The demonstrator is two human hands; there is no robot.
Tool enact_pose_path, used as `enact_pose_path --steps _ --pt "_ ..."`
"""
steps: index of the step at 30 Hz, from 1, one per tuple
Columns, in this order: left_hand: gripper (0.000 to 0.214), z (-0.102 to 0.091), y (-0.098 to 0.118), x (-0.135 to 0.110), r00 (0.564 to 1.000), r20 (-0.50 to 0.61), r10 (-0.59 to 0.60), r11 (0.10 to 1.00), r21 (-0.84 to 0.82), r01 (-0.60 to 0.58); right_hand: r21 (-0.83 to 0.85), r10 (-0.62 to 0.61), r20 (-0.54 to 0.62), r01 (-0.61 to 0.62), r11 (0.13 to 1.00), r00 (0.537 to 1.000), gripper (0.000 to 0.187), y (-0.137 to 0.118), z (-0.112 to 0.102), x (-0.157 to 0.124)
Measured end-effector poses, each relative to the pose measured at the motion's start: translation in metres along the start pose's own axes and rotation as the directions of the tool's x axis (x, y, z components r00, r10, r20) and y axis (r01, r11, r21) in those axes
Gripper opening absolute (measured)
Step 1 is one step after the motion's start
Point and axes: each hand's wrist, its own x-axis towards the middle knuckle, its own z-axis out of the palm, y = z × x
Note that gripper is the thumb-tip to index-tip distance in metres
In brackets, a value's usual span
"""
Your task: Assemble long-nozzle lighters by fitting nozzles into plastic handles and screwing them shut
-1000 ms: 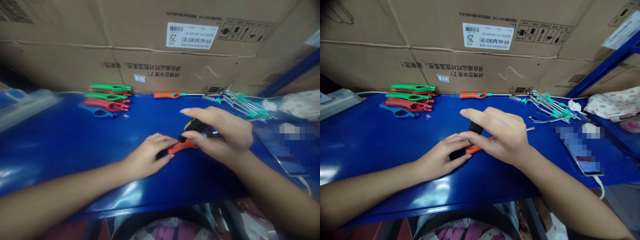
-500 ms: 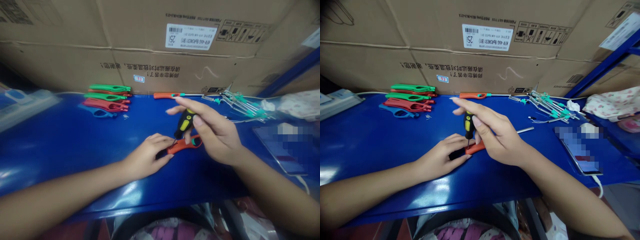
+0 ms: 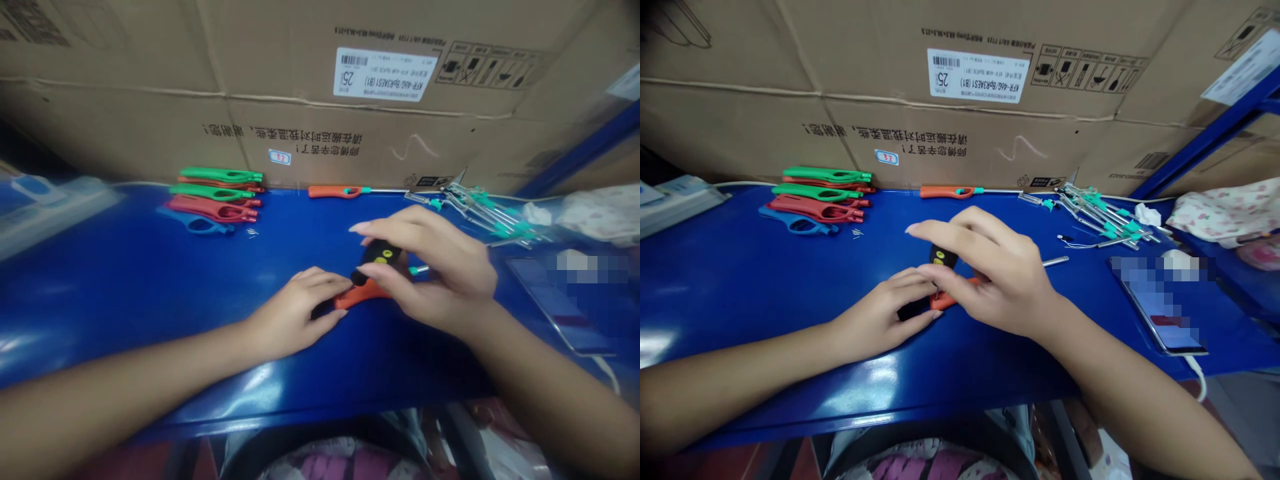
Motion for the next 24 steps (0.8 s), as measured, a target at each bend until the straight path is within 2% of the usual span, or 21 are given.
enact_pose_path --steps 2,5,7,10,12,13,14,17,19,22,24 --pt "0.029 -0.0001 -0.0002 -0.0001 1.000 -0.001 0.000 1.000 -0.005 0.000 -0.065 -0.051 -0.013 0.050 0.997 0.999 0.038 -0.0018 -0.0019 -0.0001" --pt "0.030 -0.0007 0.0003 0.0001 1.000 0.006 -0.001 1.000 -0.001 0.001 0.109 0.071 0.073 -0.079 0.991 0.995 0.042 -0.0039 -0.0033 0.0000" --pt "0.030 -0.0011 0.0009 0.0003 1.000 0.013 -0.005 1.000 0.001 0.005 0.213 0.128 0.103 -0.148 0.966 0.986 0.039 -0.0032 -0.0027 0.0011" --pt "0.031 -0.0010 0.0010 -0.0001 1.000 0.025 -0.008 1.000 -0.009 0.008 0.108 0.058 -0.031 -0.055 0.993 0.998 0.021 0.0010 -0.0010 0.0031" --pt "0.031 -0.0006 0.0004 -0.0007 1.000 0.018 -0.003 1.000 -0.015 0.003 0.001 -0.014 -0.111 0.015 1.000 0.994 0.018 0.0041 -0.0002 0.0028" --pt "0.032 -0.0004 0.0000 -0.0010 1.000 0.013 -0.002 1.000 -0.015 0.002 -0.003 -0.020 -0.115 0.020 1.000 0.993 0.019 0.0050 0.0000 0.0021" --pt "0.032 -0.0002 -0.0005 -0.0012 1.000 0.006 -0.002 1.000 -0.015 0.002 0.037 0.008 -0.091 -0.004 0.999 0.996 0.023 0.0055 0.0003 0.0011" --pt "0.035 0.0000 -0.0013 -0.0014 1.000 0.000 0.002 1.000 -0.012 -0.002 0.253 0.183 0.078 -0.197 0.947 0.980 0.037 0.0051 0.0013 -0.0012" --pt "0.034 -0.0002 -0.0014 -0.0014 1.000 0.002 0.006 1.000 -0.013 -0.006 0.317 0.211 0.111 -0.236 0.919 0.971 0.034 0.0047 0.0024 -0.0007" --pt "0.031 -0.0004 -0.0009 -0.0014 1.000 0.003 0.004 1.000 -0.012 -0.004 0.208 0.111 -0.059 -0.097 0.973 0.992 0.020 0.0051 0.0042 0.0012" --pt "0.030 -0.0004 -0.0004 -0.0013 1.000 0.001 0.005 1.000 -0.009 -0.005 0.107 0.047 -0.129 -0.033 0.994 0.991 0.022 0.0050 0.0048 0.0010"
